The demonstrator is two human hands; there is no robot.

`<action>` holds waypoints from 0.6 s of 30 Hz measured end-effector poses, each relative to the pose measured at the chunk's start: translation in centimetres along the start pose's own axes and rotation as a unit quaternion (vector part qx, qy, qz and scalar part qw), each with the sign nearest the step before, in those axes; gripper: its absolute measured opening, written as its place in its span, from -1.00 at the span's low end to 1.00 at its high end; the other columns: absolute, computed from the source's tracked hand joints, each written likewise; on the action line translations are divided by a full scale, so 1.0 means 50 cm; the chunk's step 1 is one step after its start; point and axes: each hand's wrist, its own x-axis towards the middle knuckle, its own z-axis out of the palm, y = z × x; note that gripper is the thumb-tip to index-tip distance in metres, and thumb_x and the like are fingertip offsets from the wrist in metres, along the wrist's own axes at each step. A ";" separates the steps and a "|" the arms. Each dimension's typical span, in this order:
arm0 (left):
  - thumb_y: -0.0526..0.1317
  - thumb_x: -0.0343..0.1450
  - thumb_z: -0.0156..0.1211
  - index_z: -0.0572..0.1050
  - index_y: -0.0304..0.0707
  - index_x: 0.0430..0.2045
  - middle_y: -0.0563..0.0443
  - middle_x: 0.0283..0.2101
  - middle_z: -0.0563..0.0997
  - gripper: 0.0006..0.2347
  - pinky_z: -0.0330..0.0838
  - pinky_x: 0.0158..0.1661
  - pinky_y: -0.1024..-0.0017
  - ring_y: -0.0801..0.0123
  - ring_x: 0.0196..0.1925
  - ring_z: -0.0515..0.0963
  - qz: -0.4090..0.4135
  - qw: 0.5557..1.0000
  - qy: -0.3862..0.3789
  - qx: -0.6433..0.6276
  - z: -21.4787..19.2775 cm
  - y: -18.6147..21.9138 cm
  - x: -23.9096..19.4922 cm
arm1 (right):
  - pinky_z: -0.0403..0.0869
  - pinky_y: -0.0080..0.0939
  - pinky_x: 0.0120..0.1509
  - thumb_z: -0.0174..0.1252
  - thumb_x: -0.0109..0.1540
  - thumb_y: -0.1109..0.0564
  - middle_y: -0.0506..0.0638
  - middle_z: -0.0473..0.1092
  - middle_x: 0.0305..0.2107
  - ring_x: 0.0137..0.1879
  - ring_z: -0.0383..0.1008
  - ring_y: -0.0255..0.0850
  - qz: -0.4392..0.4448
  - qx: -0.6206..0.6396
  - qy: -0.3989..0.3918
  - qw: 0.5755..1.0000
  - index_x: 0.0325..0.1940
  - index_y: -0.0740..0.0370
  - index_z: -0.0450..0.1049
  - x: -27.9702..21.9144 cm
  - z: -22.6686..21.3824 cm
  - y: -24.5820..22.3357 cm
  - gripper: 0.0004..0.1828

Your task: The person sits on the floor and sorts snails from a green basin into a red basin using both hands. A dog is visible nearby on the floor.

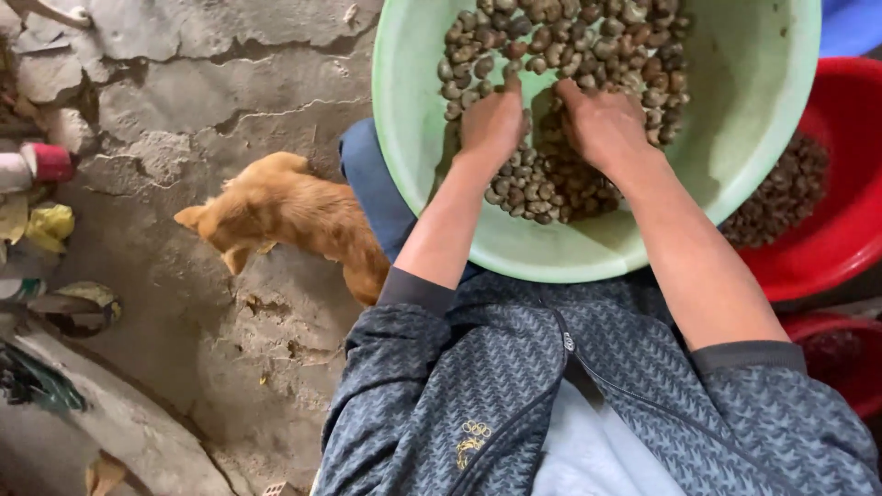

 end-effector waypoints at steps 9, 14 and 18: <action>-0.31 0.43 -0.04 0.30 -0.37 0.14 -0.26 -0.29 0.70 -0.64 0.51 -0.19 -0.07 -0.15 -0.23 0.69 0.210 0.938 0.084 0.262 0.048 -0.051 0.062 | 0.54 0.10 -0.36 -0.06 0.39 0.11 0.13 0.60 -0.44 -0.37 0.65 0.09 0.017 -0.118 -0.128 0.985 0.16 0.08 0.29 0.023 0.016 -0.004 -0.76; -0.12 0.41 0.22 0.33 -0.06 0.24 -0.20 -0.21 0.69 -0.53 0.52 -0.18 -0.06 -0.18 -0.20 0.65 0.210 0.958 0.097 0.168 0.044 -0.059 0.068 | 0.52 0.17 -0.37 0.17 0.32 -0.19 0.19 0.57 -0.46 -0.40 0.59 0.24 0.049 -0.045 -0.070 0.995 0.26 0.17 0.26 0.007 0.059 0.026 -0.43; -0.19 0.37 0.30 0.55 -0.27 -0.47 0.06 -0.62 0.56 -0.87 0.44 -0.52 0.46 0.41 -0.62 0.48 0.374 0.918 0.064 -0.116 0.020 -0.055 0.080 | 0.48 0.19 -0.26 0.27 0.31 -0.06 0.27 0.54 -0.31 -0.30 0.52 0.32 0.128 0.248 0.047 0.959 0.08 0.42 0.40 0.003 0.011 0.035 -0.51</action>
